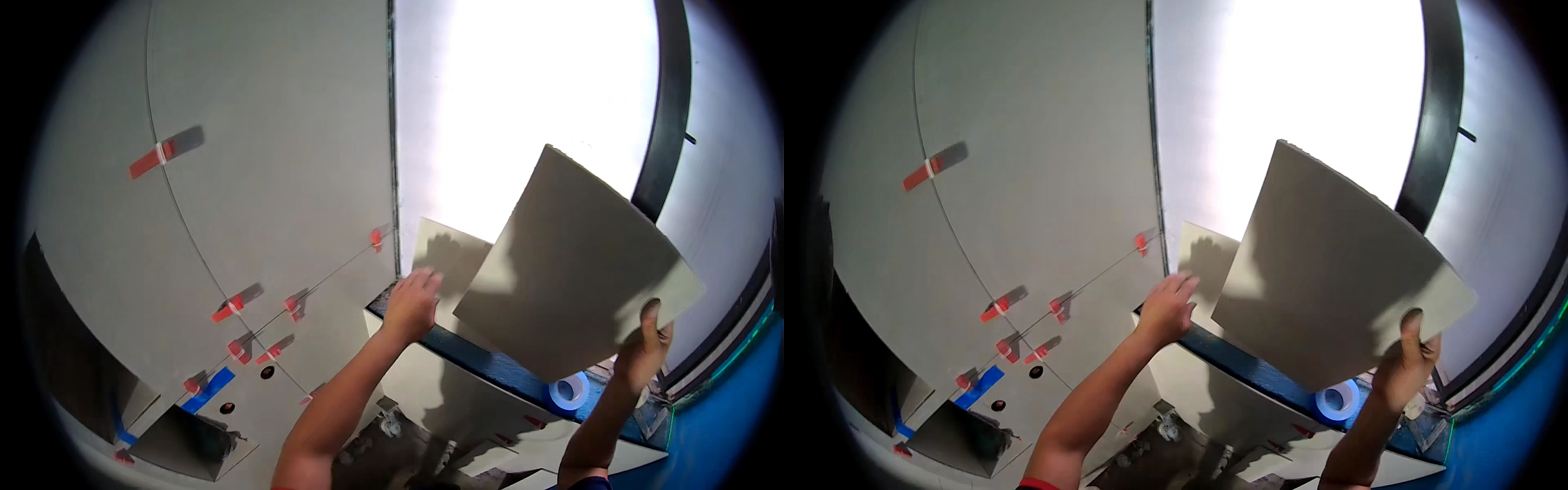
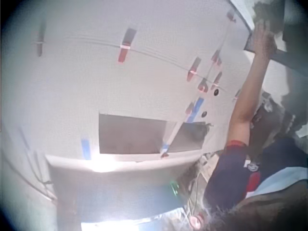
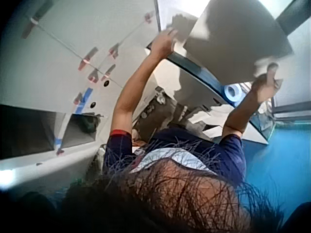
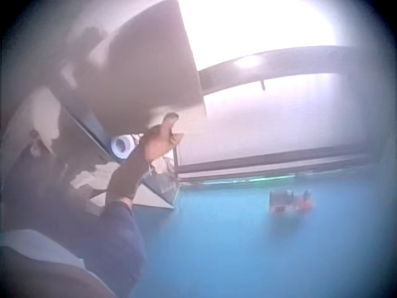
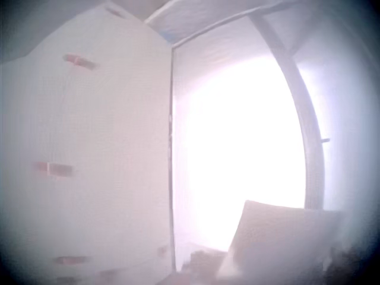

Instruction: The person applies mortar to the back of a tile using a trowel and then presses the tile onto the interior surface of a wall alcove, securing it with tape and checking the fit by hand and with a mallet.

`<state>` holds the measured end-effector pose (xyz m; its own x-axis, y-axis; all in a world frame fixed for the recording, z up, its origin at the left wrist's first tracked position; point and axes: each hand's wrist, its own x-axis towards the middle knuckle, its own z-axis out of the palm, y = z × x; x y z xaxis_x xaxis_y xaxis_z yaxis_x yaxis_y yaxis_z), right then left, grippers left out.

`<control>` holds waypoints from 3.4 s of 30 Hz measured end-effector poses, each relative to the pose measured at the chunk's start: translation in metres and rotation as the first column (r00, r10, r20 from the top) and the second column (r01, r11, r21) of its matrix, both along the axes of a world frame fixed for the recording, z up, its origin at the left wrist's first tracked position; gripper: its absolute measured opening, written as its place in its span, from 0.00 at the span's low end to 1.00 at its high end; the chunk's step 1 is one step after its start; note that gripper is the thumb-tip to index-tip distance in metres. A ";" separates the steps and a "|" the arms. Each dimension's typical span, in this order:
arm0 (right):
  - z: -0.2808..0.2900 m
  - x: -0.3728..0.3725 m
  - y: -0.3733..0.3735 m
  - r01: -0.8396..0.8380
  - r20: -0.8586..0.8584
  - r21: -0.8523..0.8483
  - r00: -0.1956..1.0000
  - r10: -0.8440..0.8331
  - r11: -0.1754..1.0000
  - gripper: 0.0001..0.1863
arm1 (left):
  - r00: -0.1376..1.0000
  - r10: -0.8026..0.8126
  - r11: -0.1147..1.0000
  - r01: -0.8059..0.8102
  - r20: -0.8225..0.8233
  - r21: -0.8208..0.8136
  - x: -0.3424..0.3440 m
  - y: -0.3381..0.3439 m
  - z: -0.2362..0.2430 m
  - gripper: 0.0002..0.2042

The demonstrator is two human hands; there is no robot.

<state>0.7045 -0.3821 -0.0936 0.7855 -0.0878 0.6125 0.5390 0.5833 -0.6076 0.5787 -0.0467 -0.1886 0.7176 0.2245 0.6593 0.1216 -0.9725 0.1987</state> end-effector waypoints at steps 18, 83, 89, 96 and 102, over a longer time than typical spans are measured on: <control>0.012 0.022 -0.110 0.331 -0.069 0.005 0.941 -0.330 0.943 0.18 | 0.997 -0.029 0.962 0.008 0.072 0.272 0.116 0.006 0.022 0.25; -0.142 -0.083 0.086 -0.854 -0.555 -0.296 0.518 0.650 0.428 0.14 | 0.850 0.500 0.864 -0.502 -0.168 0.034 -0.374 -0.224 0.022 0.18; -0.227 -0.175 0.104 -0.626 -0.573 0.694 -0.779 0.254 -0.355 0.37 | 0.810 0.574 0.753 -0.580 0.119 0.310 -0.395 -0.247 0.045 0.06; -0.205 -0.244 0.146 -0.760 -0.749 0.199 -0.525 0.404 -0.619 0.41 | 0.631 0.726 0.492 -0.754 0.273 0.434 -0.423 -0.306 0.062 0.05; -0.069 -0.286 0.156 -0.707 -0.612 0.118 -0.604 0.510 -0.697 0.33 | -0.005 0.873 0.019 -0.999 0.487 -0.045 -0.433 -0.333 0.018 0.31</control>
